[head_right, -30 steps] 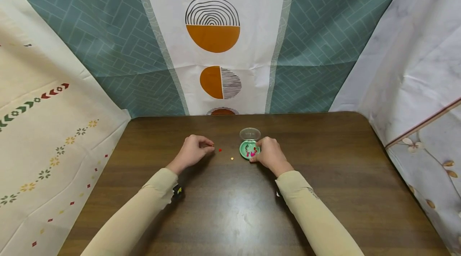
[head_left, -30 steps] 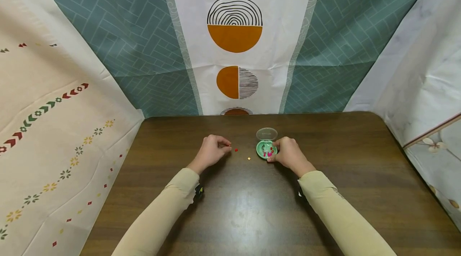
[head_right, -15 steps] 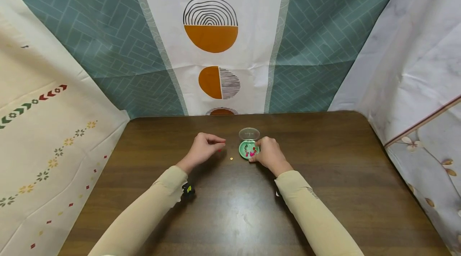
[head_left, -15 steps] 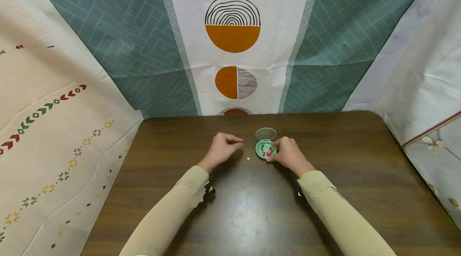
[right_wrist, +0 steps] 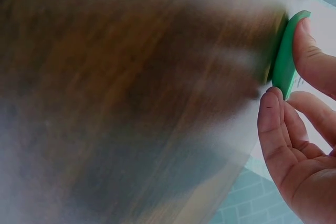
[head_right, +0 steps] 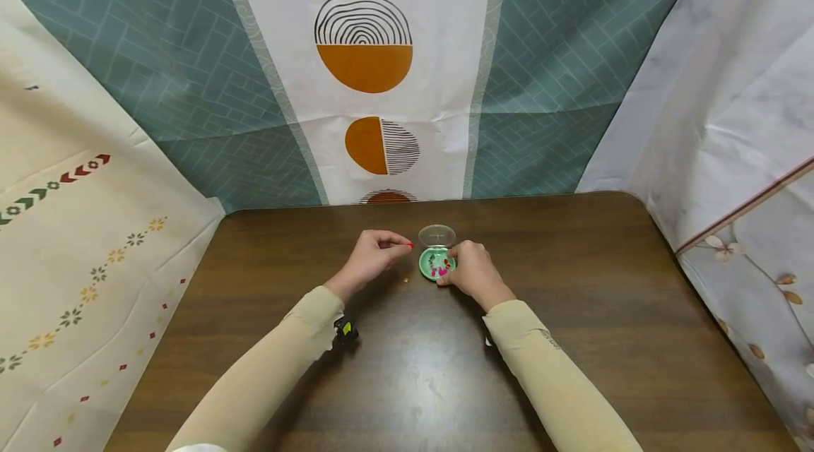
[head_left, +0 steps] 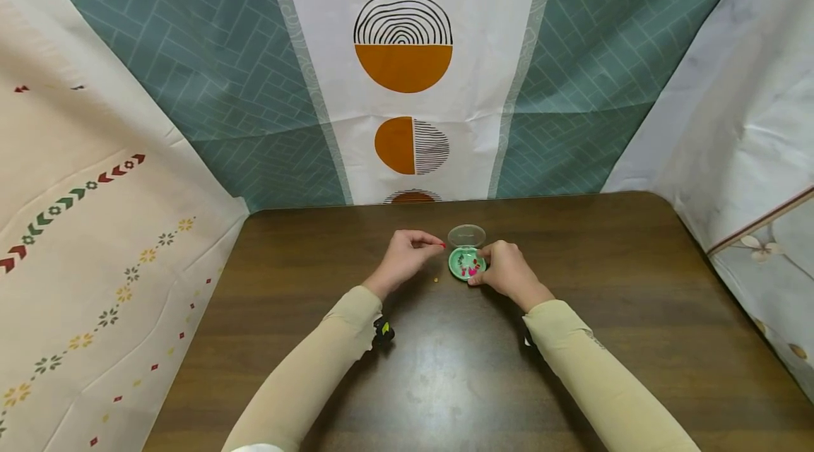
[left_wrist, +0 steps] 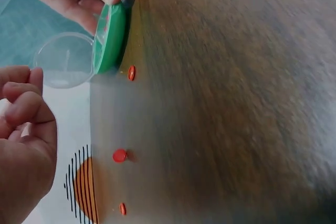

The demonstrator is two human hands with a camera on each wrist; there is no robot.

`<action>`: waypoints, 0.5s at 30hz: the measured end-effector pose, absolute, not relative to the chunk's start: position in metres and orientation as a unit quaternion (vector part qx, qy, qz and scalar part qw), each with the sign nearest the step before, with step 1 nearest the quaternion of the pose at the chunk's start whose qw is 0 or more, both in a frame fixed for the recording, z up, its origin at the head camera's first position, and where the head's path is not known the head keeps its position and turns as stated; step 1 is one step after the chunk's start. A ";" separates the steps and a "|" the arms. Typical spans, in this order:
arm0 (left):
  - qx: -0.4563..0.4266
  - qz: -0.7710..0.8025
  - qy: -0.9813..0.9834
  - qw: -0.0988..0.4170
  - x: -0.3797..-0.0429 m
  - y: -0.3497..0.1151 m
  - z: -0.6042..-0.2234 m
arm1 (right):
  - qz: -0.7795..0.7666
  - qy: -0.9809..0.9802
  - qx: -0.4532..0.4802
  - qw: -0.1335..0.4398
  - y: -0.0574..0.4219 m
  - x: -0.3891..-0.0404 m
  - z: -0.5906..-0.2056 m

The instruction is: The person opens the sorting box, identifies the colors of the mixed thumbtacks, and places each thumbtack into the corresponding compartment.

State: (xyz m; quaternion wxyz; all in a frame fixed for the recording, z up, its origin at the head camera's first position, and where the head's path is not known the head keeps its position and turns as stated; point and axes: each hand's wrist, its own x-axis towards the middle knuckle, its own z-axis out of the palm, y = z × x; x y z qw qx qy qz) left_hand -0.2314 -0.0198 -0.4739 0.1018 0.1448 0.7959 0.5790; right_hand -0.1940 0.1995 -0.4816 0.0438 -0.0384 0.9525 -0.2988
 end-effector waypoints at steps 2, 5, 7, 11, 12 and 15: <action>0.151 0.568 0.802 0.109 -0.233 -0.016 -0.475 | -0.301 0.952 -0.040 0.042 0.199 -0.194 -0.483; 0.161 0.555 0.807 0.122 -0.235 -0.010 -0.477 | -0.304 0.951 -0.041 0.041 0.199 -0.195 -0.483; 0.166 0.544 0.812 0.129 -0.236 -0.006 -0.477 | -0.304 0.951 -0.040 0.041 0.199 -0.195 -0.484; 0.181 0.521 0.823 0.136 -0.238 0.002 -0.476 | -0.305 0.951 -0.040 0.041 0.200 -0.196 -0.483; 0.183 0.514 0.827 0.137 -0.238 0.004 -0.475 | -0.306 0.950 -0.041 0.041 0.200 -0.196 -0.484; 0.194 0.494 0.835 0.145 -0.238 0.012 -0.474 | -0.307 0.950 -0.045 0.040 0.201 -0.196 -0.484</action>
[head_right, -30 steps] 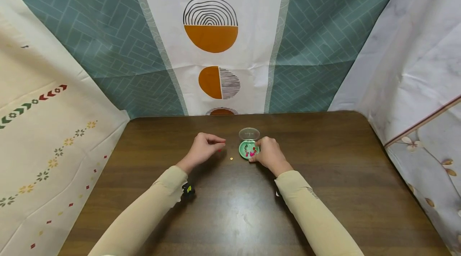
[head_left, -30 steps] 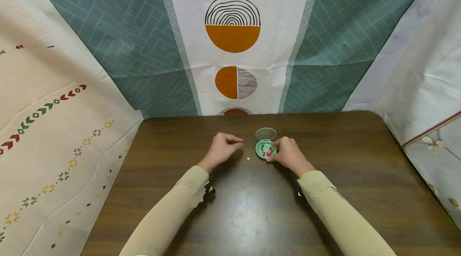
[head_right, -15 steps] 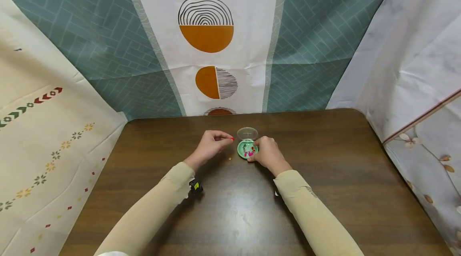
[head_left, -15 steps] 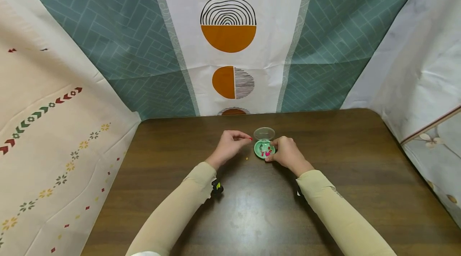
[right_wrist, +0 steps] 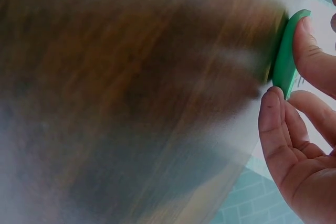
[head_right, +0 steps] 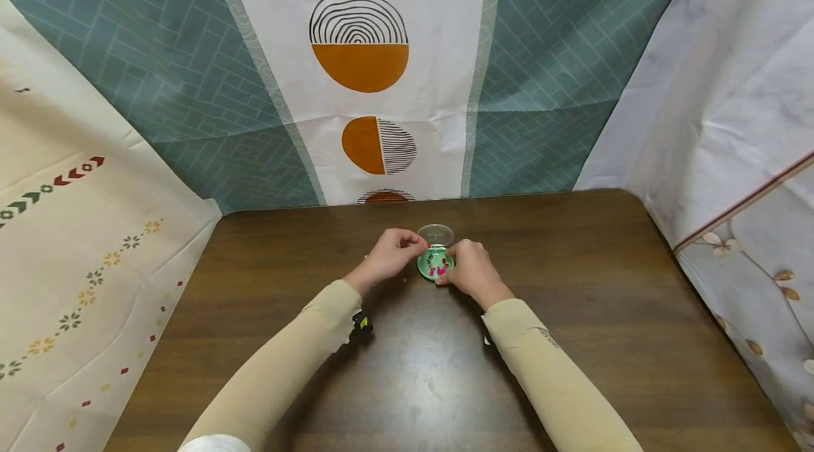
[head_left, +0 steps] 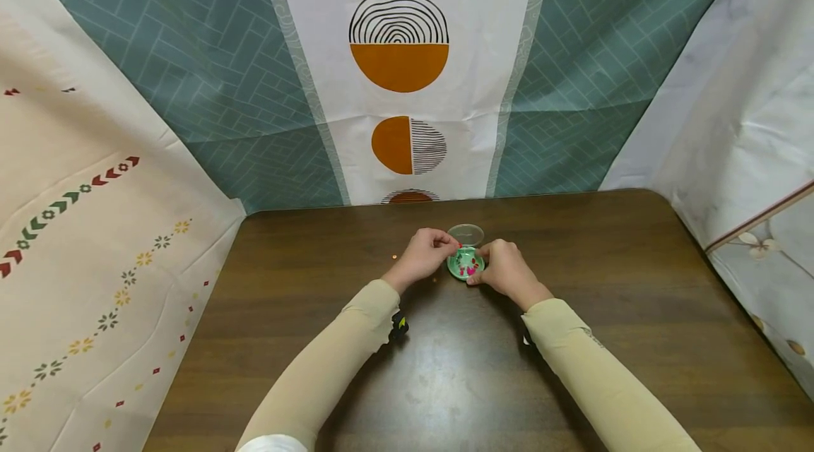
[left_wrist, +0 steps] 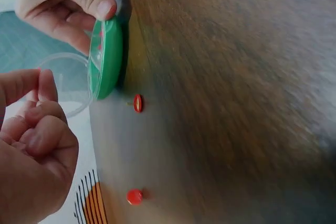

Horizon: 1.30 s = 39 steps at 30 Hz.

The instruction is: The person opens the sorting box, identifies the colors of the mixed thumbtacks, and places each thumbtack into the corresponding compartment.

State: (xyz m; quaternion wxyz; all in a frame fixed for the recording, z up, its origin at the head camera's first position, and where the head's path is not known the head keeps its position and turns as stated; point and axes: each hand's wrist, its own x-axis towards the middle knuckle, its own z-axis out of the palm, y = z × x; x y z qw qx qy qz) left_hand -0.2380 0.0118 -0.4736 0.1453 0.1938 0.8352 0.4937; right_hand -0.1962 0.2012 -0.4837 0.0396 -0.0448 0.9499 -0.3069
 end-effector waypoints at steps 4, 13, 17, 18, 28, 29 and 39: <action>0.210 0.436 0.863 0.145 -0.236 0.023 -0.472 | -0.307 0.950 -0.045 0.038 0.201 -0.196 -0.483; 0.221 0.252 0.938 0.087 -0.232 0.046 -0.474 | -0.314 0.948 -0.045 0.041 0.200 -0.196 -0.484; 0.227 0.225 0.944 0.083 -0.232 0.051 -0.475 | -0.307 0.950 -0.047 0.037 0.200 -0.196 -0.483; 0.229 0.221 0.945 0.081 -0.232 0.052 -0.475 | -0.306 0.950 -0.049 0.036 0.200 -0.196 -0.483; 0.241 0.182 0.948 0.106 -0.238 0.057 -0.470 | -0.306 0.950 -0.050 0.037 0.201 -0.197 -0.482; 0.244 0.174 0.947 0.111 -0.239 0.057 -0.470 | -0.306 0.950 -0.049 0.039 0.201 -0.197 -0.483; 0.247 0.173 0.943 0.138 -0.241 0.057 -0.468 | -0.309 0.949 -0.047 0.039 0.201 -0.197 -0.485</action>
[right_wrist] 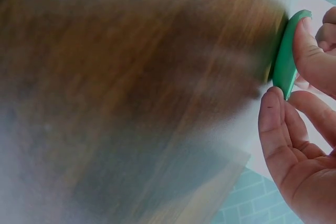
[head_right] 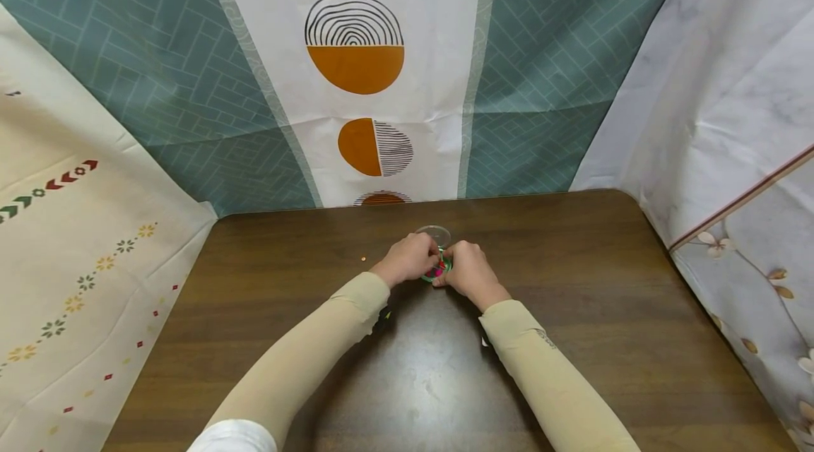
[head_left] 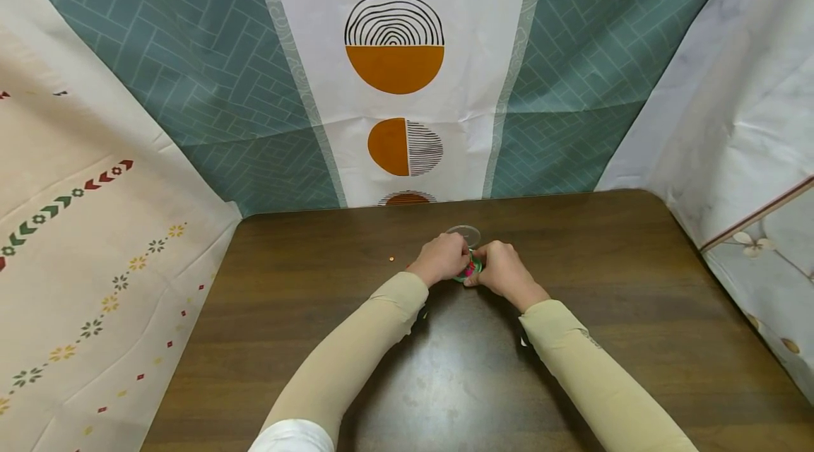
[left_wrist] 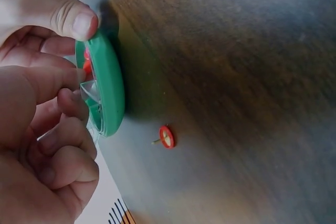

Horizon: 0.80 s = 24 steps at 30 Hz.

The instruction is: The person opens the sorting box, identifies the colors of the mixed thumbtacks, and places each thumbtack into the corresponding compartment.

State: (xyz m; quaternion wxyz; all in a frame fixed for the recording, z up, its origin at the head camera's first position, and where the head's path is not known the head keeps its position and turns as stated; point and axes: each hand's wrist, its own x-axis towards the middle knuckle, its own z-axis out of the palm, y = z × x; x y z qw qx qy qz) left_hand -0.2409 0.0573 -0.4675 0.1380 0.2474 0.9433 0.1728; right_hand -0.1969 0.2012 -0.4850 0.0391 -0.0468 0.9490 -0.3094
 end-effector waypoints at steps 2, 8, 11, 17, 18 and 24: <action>0.244 0.185 0.944 0.126 -0.240 0.056 -0.468 | -0.311 0.948 -0.048 0.040 0.201 -0.196 -0.485; 0.233 0.209 0.946 0.082 -0.239 0.053 -0.469 | -0.310 0.949 -0.047 0.043 0.201 -0.196 -0.485; 0.235 0.221 0.944 0.066 -0.238 0.050 -0.468 | -0.308 0.949 -0.043 0.043 0.200 -0.196 -0.486; 0.247 0.271 0.930 0.031 -0.235 0.034 -0.453 | -0.310 0.949 -0.035 0.050 0.198 -0.196 -0.486; 0.248 0.280 0.927 0.025 -0.235 0.029 -0.450 | -0.308 0.949 -0.032 0.052 0.198 -0.196 -0.485; 0.227 0.315 0.921 -0.015 -0.243 -0.008 -0.432 | -0.294 0.954 -0.029 0.045 0.198 -0.195 -0.482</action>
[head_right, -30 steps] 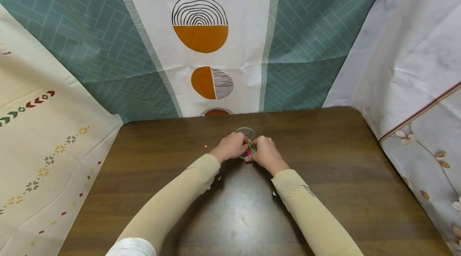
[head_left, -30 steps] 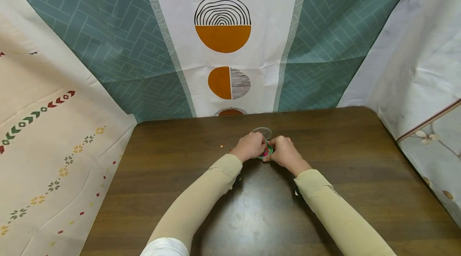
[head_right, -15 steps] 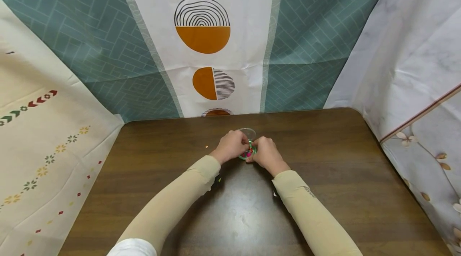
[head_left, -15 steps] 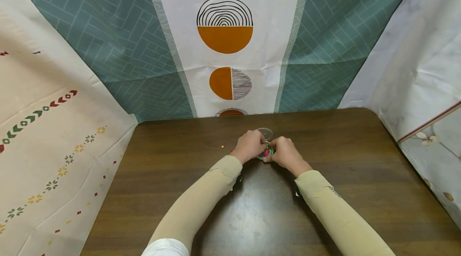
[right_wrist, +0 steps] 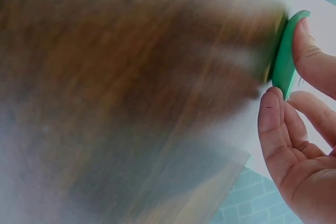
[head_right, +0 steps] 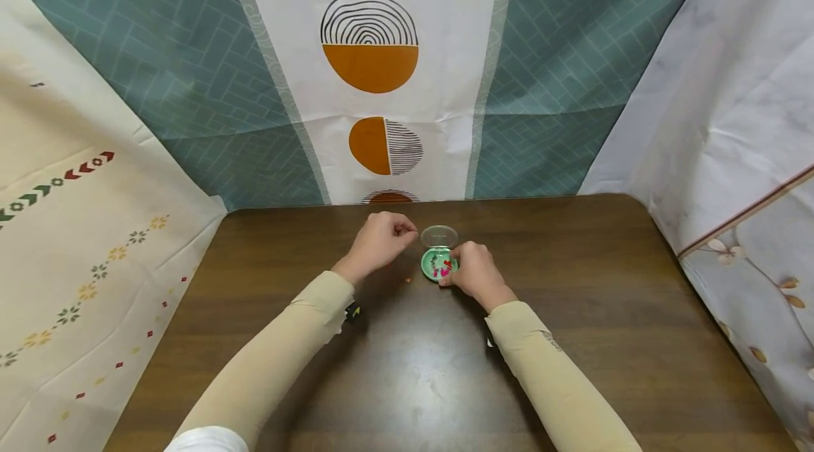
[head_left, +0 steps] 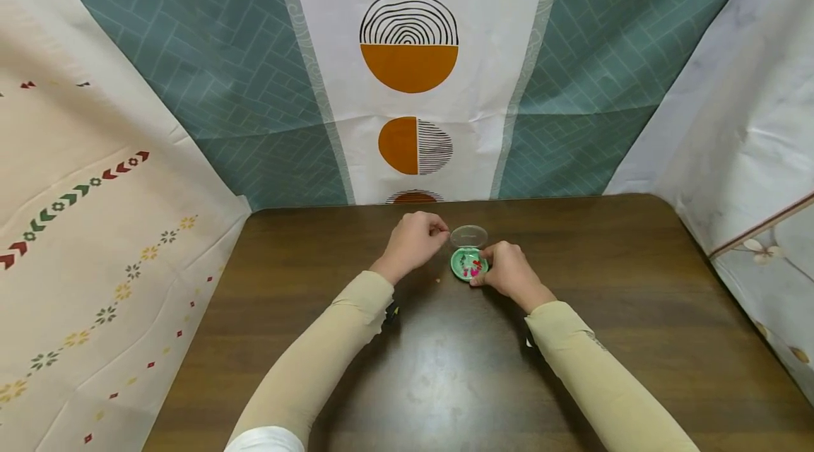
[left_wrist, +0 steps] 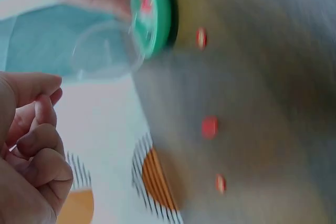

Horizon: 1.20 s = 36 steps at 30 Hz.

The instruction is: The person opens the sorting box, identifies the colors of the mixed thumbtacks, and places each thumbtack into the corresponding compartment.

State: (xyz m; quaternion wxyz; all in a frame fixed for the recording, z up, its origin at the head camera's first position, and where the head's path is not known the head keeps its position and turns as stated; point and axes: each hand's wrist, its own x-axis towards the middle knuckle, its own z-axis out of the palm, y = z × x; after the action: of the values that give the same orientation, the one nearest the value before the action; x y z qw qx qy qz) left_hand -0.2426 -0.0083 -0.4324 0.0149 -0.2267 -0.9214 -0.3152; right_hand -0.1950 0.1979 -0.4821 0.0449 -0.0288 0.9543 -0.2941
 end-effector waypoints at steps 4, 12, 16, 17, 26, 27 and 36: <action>-0.186 -0.338 -0.922 0.020 -0.250 -0.036 -0.426 | -0.291 0.955 -0.031 0.041 0.201 -0.194 -0.481; -0.157 -0.316 -0.936 0.011 -0.255 -0.073 -0.434 | -0.299 0.953 -0.026 0.050 0.205 -0.194 -0.482; -0.156 -0.281 -0.946 -0.034 -0.254 -0.080 -0.444 | -0.298 0.953 -0.029 0.050 0.205 -0.194 -0.483; -0.154 -0.267 -0.950 -0.049 -0.254 -0.080 -0.446 | -0.298 0.953 -0.029 0.049 0.205 -0.194 -0.484; -0.165 -0.157 -0.970 -0.088 -0.253 -0.079 -0.468 | -0.302 0.952 -0.032 0.050 0.203 -0.194 -0.486; -0.166 -0.153 -0.970 -0.089 -0.253 -0.079 -0.469 | -0.302 0.951 -0.032 0.049 0.203 -0.194 -0.486; -0.159 -0.137 -0.974 -0.083 -0.250 -0.077 -0.470 | -0.301 0.952 -0.028 0.052 0.199 -0.195 -0.483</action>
State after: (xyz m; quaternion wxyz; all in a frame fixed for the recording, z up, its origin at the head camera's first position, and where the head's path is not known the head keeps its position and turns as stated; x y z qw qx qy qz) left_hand -0.2503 -0.0774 -0.4703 -0.0832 -0.1588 -0.9742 -0.1368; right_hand -0.1947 0.1989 -0.4828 0.0523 -0.0283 0.9516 -0.3014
